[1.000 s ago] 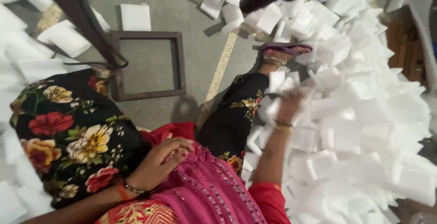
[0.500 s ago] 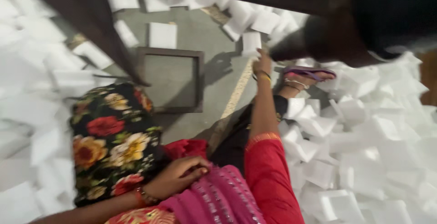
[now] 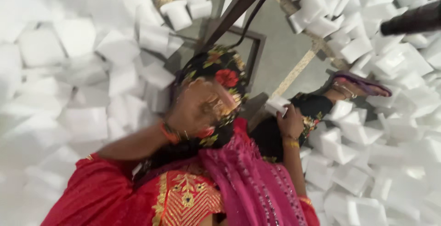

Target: The person sits on the floor surrounded by white foam blocks and repeatedly picks them up, inspects them, and places them back down. The person handles the blocks one at a time, turning them over in their hands.

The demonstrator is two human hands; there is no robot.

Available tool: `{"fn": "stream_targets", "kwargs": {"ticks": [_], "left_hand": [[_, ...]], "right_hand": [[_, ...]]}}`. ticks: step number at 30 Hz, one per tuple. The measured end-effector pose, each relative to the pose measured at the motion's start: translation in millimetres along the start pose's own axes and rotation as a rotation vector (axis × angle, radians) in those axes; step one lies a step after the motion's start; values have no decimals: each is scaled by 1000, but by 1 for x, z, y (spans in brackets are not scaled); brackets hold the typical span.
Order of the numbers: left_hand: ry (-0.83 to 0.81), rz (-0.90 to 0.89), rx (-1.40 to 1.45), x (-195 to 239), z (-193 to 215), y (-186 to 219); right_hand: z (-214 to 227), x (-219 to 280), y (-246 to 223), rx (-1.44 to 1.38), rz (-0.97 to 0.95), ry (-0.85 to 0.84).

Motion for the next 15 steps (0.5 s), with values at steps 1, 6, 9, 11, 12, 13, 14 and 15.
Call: {"fn": "stream_targets", "kwargs": {"ticks": [1, 6, 9, 11, 12, 13, 14, 15], "left_hand": [[132, 234, 296, 0, 16, -23], [519, 194, -866, 4, 174, -128], [250, 352, -1438, 51, 200, -170], [46, 651, -1380, 64, 208, -202], [12, 724, -1327, 74, 202, -212], [63, 749, -1283, 87, 203, -213], [117, 777, -1235, 104, 205, -216], [183, 799, -1180, 118, 207, -217]], "right_hand": [[-1, -1, -8, 69, 78, 10], [-50, -4, -50, 311, 413, -211], [-52, -2, -70, 498, 438, -208], [-30, -13, -75, 297, 420, -6], [-16, -8, -72, 202, 401, 88], [-8, -8, -65, 68, 219, 64], [0, -9, -58, -67, 38, 43], [10, -5, -48, -202, -139, 22]]}}
Point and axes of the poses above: each hand's wrist, its own x-axis away from the middle knuckle, its own z-axis out of the back of the hand, y = z × x, the point moved 4 cm from there along -x, towards the middle knuckle, and after that the axes turned 7 degrees about -x, right-handed, at the moved point
